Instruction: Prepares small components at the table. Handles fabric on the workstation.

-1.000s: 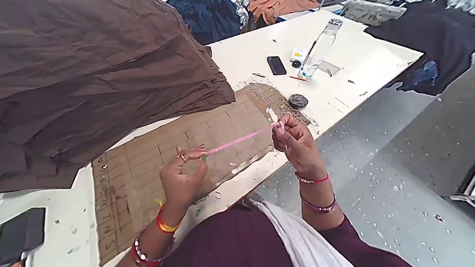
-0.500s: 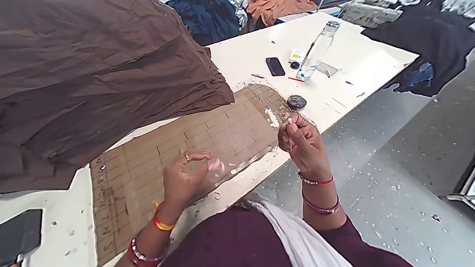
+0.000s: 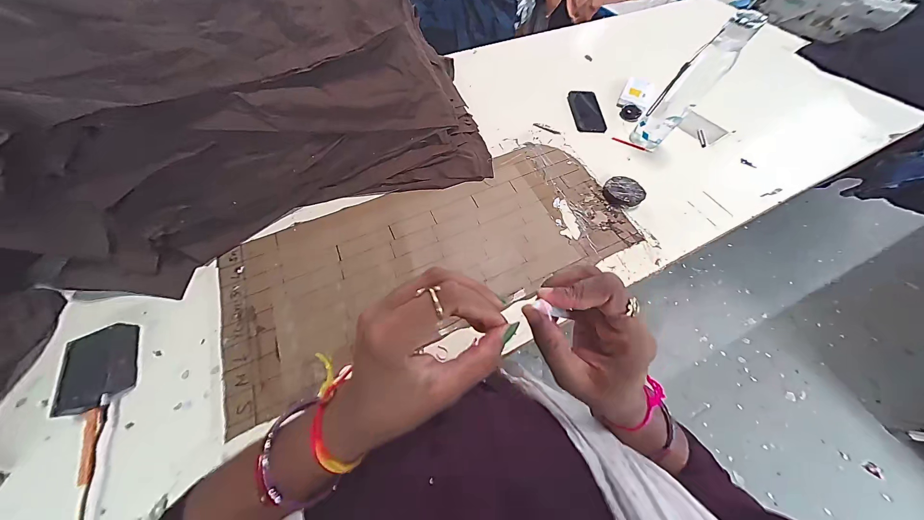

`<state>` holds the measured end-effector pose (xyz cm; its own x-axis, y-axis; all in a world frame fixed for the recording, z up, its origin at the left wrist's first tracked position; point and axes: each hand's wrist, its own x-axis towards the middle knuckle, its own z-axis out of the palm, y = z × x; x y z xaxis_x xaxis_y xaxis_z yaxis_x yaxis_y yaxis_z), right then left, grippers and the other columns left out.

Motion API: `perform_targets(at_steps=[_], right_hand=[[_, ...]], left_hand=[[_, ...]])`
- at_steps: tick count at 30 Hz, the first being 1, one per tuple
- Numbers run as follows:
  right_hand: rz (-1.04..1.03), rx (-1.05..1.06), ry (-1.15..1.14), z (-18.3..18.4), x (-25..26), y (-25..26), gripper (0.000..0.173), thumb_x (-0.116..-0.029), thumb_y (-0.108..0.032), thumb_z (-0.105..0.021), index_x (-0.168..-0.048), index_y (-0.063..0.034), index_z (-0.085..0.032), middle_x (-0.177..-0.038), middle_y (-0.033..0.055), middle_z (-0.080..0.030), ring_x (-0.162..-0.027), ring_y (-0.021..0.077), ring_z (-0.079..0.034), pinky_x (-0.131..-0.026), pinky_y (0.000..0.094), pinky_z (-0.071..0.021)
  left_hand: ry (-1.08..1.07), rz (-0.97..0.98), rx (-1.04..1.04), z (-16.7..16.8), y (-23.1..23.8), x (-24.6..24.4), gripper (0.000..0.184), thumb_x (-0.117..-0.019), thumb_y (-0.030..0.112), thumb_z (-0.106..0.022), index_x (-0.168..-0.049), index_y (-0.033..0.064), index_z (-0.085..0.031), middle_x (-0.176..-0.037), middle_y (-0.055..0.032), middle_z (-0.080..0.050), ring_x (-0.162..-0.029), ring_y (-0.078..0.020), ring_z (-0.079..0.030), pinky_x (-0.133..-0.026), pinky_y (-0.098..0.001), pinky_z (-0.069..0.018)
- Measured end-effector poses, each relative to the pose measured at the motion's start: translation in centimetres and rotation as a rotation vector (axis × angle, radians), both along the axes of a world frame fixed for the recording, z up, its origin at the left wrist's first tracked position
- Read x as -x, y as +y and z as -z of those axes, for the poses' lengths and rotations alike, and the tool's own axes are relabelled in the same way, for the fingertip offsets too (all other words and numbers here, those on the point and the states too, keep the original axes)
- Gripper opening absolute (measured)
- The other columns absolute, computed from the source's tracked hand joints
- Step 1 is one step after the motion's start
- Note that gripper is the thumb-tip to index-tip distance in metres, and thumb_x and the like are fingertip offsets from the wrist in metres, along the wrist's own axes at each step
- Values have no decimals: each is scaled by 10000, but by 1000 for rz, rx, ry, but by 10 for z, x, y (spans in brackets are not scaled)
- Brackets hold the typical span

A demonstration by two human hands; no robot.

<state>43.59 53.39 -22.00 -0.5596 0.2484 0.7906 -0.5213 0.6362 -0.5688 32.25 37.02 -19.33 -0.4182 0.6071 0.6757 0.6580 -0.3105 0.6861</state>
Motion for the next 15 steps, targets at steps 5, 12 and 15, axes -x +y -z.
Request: perform_targets(at_steps=[5,12,15], right_hand=[[68,-150,31,0,2,-13,114,-1016,-128,-616,-1097,-74,-556,-997,56,-579,-969,28,-601,-882,112,-488],[178,-252,60,-5,1,-15,80,-1014,-106,-611,-1066,-73,-560,-966,59,-568,-923,70,-584,-861,129,-478],[211,-283,66,-5,1,-15,74,-1018,-111,-610,-1059,-70,-564,-963,64,-571,-919,79,-579,-860,135,-471]], left_hand=[[-55,-35,-42,1,-4,-2,122,-942,157,-741,-1045,92,-742,-1080,23,-736,-907,-9,-708,-799,-174,-614],[17,-12,-39,-1,-6,-2,100,-964,137,-717,-1028,69,-751,-1090,10,-753,-994,-7,-704,-849,-151,-596],[20,-4,-45,0,-6,-2,96,-964,141,-719,-1027,74,-748,-1094,9,-750,-1000,-12,-704,-845,-151,-598]])
